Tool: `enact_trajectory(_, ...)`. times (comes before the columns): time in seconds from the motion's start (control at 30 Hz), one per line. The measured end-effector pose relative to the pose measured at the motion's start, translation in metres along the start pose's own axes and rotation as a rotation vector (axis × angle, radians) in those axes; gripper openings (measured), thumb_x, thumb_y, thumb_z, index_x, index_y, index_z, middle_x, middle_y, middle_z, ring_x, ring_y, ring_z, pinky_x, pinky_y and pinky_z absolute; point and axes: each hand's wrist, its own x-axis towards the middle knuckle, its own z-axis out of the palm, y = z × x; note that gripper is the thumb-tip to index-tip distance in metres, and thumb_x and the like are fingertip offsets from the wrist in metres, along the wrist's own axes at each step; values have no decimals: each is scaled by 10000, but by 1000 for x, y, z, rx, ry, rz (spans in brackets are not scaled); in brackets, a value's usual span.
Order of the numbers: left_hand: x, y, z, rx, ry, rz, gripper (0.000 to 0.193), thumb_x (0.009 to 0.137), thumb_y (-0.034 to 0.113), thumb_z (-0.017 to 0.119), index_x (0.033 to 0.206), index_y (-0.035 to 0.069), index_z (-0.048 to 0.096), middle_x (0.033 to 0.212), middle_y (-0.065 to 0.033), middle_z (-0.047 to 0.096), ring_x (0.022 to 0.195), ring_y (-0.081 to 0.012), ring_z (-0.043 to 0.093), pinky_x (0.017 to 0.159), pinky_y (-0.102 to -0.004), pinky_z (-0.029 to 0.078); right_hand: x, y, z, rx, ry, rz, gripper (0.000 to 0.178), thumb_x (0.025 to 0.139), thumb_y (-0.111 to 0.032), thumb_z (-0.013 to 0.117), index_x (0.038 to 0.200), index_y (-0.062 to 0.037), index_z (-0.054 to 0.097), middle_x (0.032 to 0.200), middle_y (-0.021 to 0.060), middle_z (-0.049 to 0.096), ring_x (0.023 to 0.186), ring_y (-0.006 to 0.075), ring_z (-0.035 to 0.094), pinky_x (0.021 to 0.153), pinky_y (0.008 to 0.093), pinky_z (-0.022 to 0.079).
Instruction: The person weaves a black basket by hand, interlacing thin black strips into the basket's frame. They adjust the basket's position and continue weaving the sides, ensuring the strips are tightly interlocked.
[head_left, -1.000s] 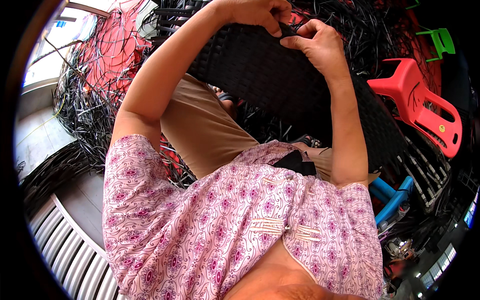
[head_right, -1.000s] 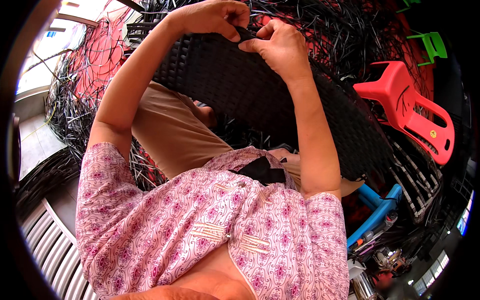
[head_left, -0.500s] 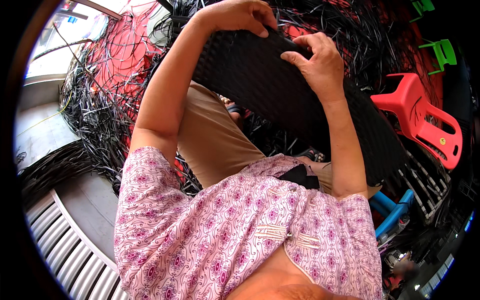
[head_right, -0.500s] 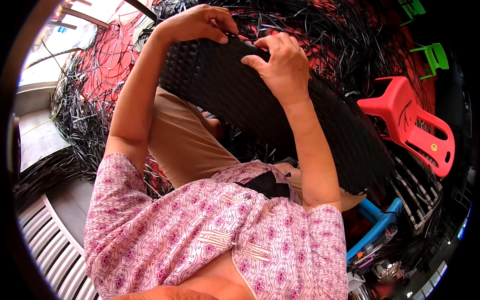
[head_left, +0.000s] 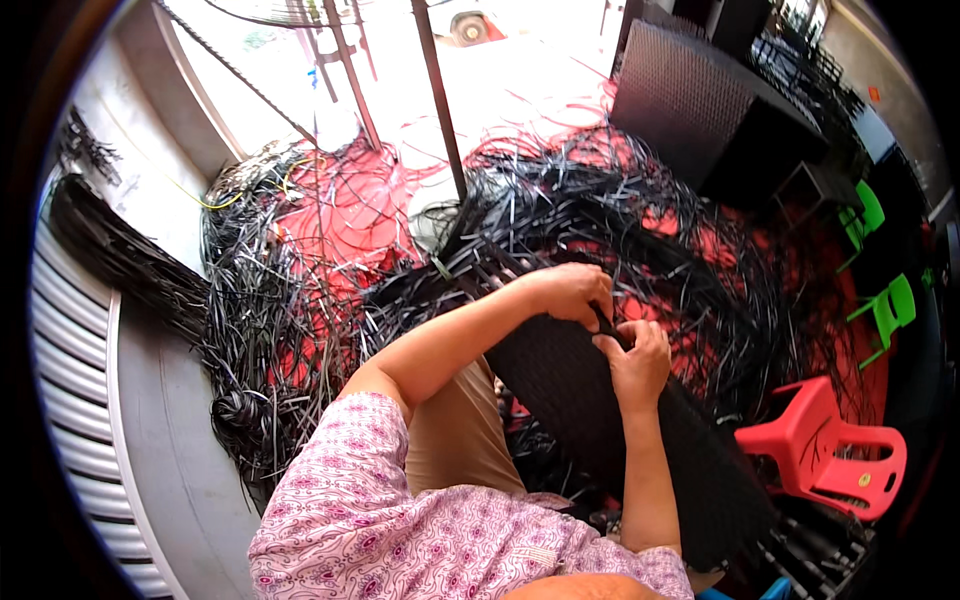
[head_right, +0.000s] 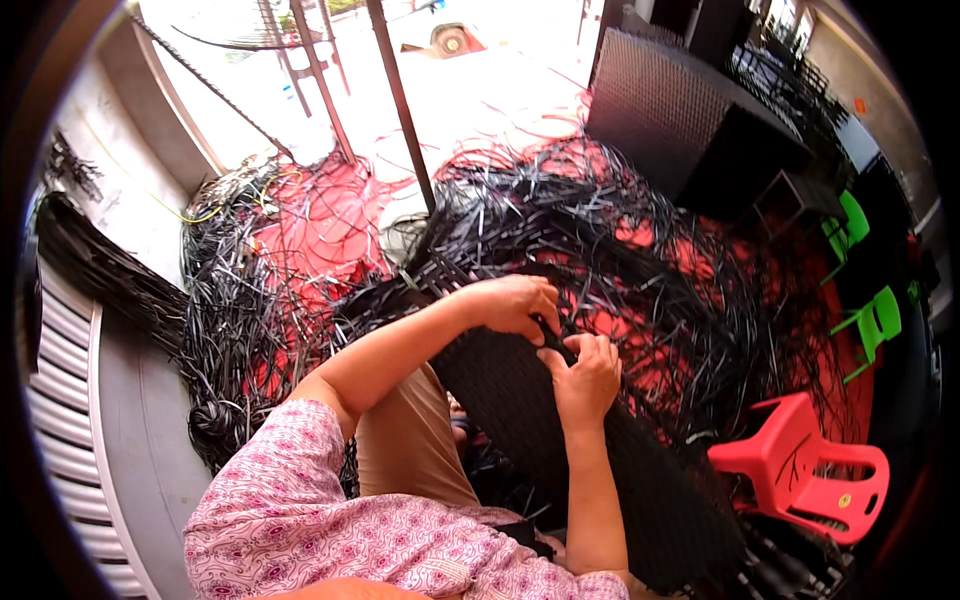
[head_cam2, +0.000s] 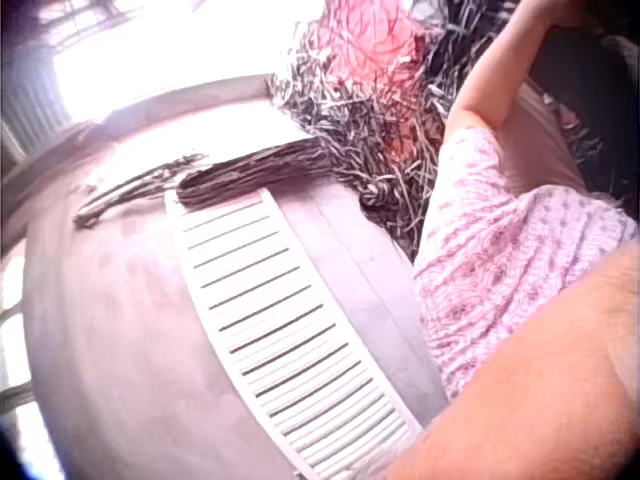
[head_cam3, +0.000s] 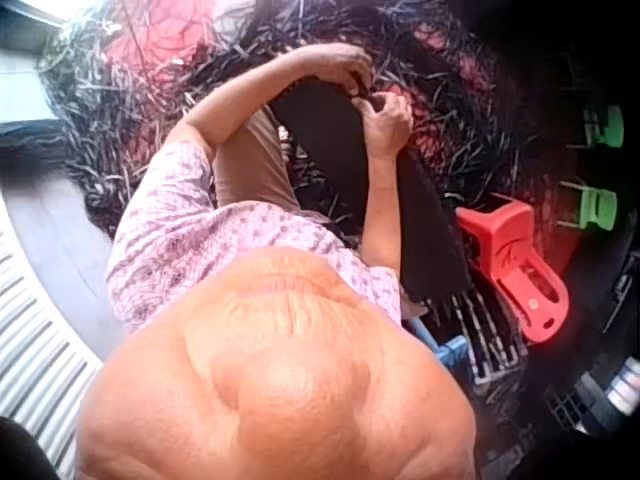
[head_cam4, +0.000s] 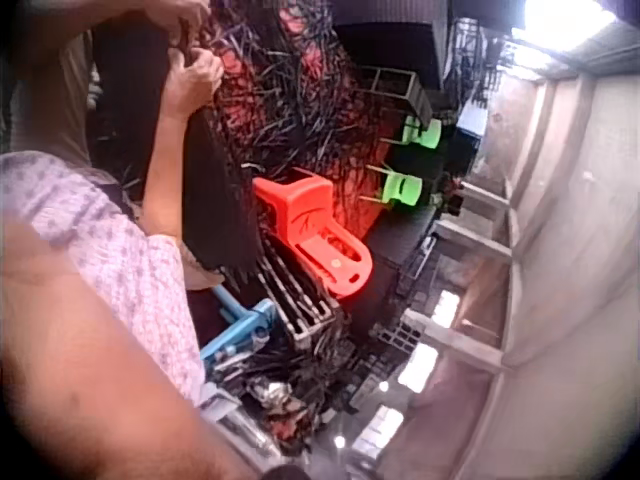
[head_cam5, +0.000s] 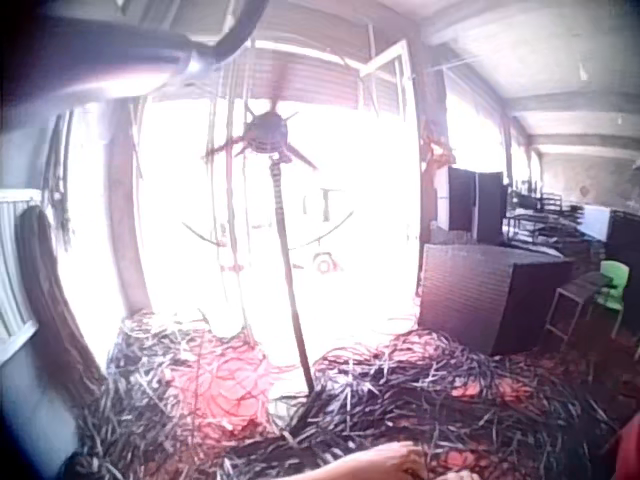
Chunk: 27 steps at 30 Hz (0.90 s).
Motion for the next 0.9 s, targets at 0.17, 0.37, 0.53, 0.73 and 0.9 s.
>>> enact_trajectory(0.17, -1, 34, 0, 68, 95, -27, 310, 724, 219, 796, 1015, 111, 787, 911, -65, 630, 987, -273, 602, 860, -416, 484, 2, -2, -16, -54, -40, -14, 399, 677, -347, 895, 839, -84, 643, 893, 68, 641, 921, 298, 623, 851, 446, 474)
enact_trajectory(0.37, -7, 30, 7, 47, 114, -37, 305, 692, 222, 801, 971, 100, 779, 907, -60, 635, 976, -276, 611, 843, -416, 492, 0, -11, -18, -173, -55, -57, 446, 655, -411, 902, 871, -114, 649, 867, 76, 654, 905, 305, 648, 840, 458, 493)
enact_trajectory(0.53, 24, 20, -3, -5, -175, -215, 338, 660, 181, 847, 971, 80, 763, 930, -67, 664, 882, -275, 659, 769, -403, 524, 8, -13, -18, -90, -112, -31, 480, 641, -372, 916, 895, -63, 650, 900, 115, 676, 929, 342, 662, 820, 472, 515)
enact_trajectory(0.73, 31, 17, -4, 24, -226, -280, 361, 645, 175, 867, 979, 91, 762, 960, -88, 748, 907, -272, 706, 754, -406, 532, 19, -9, -17, 2, -184, -20, 476, 598, -290, 933, 888, -35, 655, 888, 153, 700, 882, 369, 685, 774, 475, 528)
enact_trajectory(0.9, 28, 23, 1, 109, -171, -198, 352, 629, 211, 851, 922, 62, 725, 948, -104, 712, 915, -324, 685, 783, -439, 529, 23, -6, -11, 63, -203, -32, 384, 567, -191, 903, 833, -42, 669, 838, 134, 699, 819, 351, 690, 728, 449, 524)
